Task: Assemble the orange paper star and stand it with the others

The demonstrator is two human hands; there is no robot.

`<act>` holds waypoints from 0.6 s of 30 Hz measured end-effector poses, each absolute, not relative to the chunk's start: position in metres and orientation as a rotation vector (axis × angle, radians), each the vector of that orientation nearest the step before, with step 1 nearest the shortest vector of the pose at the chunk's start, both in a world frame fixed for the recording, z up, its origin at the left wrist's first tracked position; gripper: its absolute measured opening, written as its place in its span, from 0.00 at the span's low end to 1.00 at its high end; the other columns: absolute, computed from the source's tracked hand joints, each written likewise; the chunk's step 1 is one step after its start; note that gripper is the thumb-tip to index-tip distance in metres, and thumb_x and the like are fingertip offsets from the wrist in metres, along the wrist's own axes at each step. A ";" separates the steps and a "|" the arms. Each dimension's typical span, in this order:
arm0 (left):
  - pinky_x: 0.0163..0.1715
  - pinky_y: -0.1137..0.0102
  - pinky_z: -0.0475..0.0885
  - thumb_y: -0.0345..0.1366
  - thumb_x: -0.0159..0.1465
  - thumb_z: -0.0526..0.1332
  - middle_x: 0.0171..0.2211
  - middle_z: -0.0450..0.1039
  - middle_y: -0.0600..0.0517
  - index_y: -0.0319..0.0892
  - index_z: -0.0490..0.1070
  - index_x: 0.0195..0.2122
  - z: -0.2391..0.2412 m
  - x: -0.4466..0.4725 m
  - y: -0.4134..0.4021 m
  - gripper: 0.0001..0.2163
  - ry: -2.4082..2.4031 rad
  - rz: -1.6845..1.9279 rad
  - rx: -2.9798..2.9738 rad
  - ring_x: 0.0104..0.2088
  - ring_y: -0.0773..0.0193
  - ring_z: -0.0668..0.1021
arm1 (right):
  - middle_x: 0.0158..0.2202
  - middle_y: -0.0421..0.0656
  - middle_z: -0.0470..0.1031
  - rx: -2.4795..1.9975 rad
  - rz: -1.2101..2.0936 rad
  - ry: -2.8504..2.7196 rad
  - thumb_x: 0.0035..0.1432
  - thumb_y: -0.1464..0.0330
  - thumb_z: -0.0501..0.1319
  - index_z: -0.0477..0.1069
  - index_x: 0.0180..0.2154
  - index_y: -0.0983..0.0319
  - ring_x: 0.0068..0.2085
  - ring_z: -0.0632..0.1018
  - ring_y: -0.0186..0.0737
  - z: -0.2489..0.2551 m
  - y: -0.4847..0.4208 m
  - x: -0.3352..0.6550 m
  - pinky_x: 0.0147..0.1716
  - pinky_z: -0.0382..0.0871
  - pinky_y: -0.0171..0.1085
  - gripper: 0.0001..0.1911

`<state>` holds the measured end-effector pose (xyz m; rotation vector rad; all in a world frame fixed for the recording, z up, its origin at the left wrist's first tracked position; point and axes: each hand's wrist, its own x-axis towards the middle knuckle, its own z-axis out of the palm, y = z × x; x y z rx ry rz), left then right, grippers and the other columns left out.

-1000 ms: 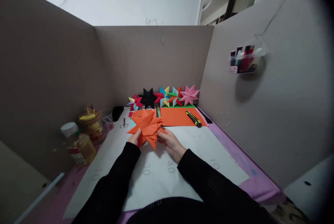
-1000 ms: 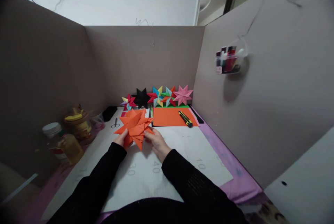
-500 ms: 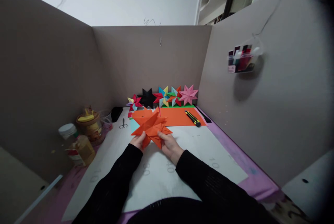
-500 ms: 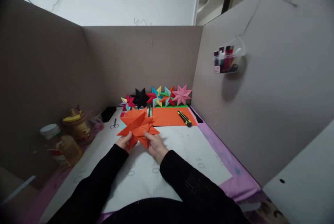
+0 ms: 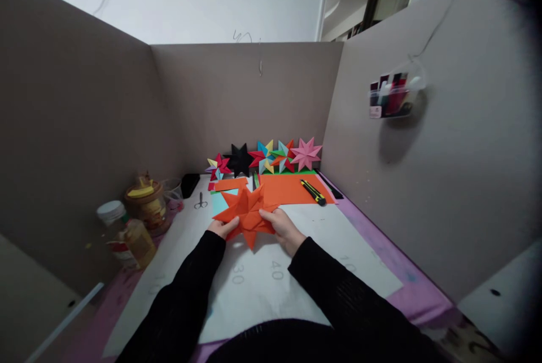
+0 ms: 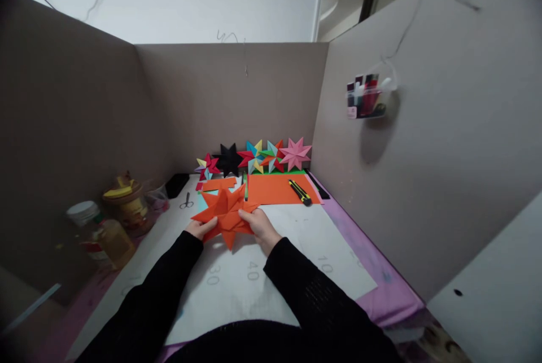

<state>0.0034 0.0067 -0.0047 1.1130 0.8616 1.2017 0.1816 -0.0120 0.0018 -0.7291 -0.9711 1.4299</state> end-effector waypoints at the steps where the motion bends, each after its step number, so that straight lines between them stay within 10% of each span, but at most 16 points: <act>1: 0.47 0.56 0.68 0.45 0.40 0.70 0.39 0.76 0.38 0.31 0.73 0.38 -0.004 0.005 0.006 0.27 0.875 1.206 1.117 0.43 0.46 0.76 | 0.34 0.45 0.78 -0.726 1.447 -0.961 0.45 0.61 0.65 0.72 0.35 0.64 0.36 0.77 0.43 0.002 -0.011 0.181 0.39 0.68 0.41 0.16; 8: 0.50 0.55 0.65 0.45 0.40 0.70 0.43 0.74 0.39 0.32 0.74 0.41 -0.001 -0.001 0.012 0.28 0.899 1.342 1.142 0.46 0.45 0.74 | 0.30 0.45 0.76 -0.906 1.259 -0.766 0.52 0.48 0.52 0.69 0.36 0.62 0.32 0.77 0.40 -0.004 0.006 0.195 0.28 0.65 0.34 0.24; 18: 0.39 0.60 0.73 0.42 0.45 0.67 0.33 0.78 0.44 0.32 0.76 0.36 -0.006 0.006 0.003 0.20 1.178 1.485 1.287 0.36 0.51 0.78 | 0.46 0.48 0.63 -1.042 -0.127 -1.471 0.53 0.67 0.58 0.71 0.41 0.59 0.50 0.65 0.47 0.018 -0.029 0.189 0.51 0.57 0.48 0.11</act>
